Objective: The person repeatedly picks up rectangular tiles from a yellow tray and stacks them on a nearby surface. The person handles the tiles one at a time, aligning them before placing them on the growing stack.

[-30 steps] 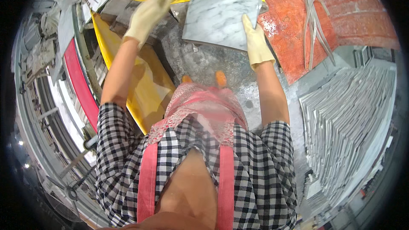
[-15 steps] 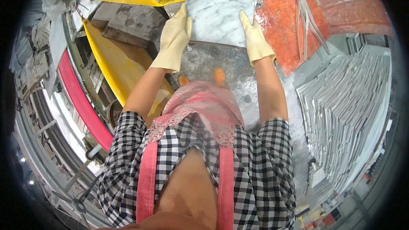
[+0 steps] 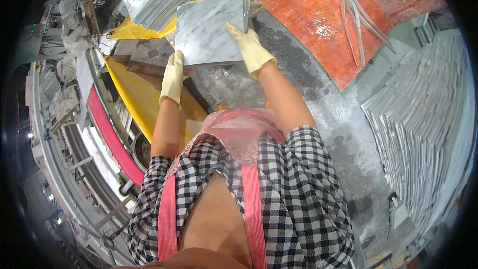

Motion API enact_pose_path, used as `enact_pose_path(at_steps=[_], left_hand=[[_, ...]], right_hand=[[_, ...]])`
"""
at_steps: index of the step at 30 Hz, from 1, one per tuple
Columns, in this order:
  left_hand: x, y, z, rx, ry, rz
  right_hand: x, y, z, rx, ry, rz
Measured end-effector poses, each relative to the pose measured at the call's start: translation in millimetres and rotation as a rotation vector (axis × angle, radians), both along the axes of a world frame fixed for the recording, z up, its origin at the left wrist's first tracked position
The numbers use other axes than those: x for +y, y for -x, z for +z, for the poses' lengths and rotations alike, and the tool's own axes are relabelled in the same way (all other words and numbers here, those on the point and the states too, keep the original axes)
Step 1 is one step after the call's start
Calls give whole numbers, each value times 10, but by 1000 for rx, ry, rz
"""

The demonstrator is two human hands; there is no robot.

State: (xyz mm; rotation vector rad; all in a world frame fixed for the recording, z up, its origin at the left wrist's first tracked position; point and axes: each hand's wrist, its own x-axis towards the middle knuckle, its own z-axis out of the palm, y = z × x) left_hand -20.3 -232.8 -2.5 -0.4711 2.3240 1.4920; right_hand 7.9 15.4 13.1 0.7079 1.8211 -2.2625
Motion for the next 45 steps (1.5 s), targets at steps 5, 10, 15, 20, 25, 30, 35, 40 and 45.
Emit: enact_pose_path(at_steps=[5, 10, 15, 20, 25, 30, 35, 40, 45], left_hand=[[-272, -47, 53, 68, -161, 88], [-153, -625, 148, 107, -193, 116], [-166, -703, 230, -136, -474, 135], [-304, -381, 408, -218, -588, 12], [-284, -568, 204, -124, -582, 185], [-300, -763, 251, -150, -618, 258], [-150, -782, 746, -168, -671, 368], [237, -249, 784, -157, -357, 129], [1474, 82, 575, -264, -322, -115]], right_hand=[[-411, 124, 66, 154, 190, -52], [-214, -23, 289, 89, 125, 87], [27, -94, 281, 23, 135, 227], [-86, -102, 181, 40, 17, 193], [-193, -241, 224, -44, 83, 186], [-212, -274, 446, -164, 87, 208], [-169, -270, 840, -103, 102, 145], [284, -93, 1009, -25, 6, 35], [1327, -237, 1067, -77, -220, -177]])
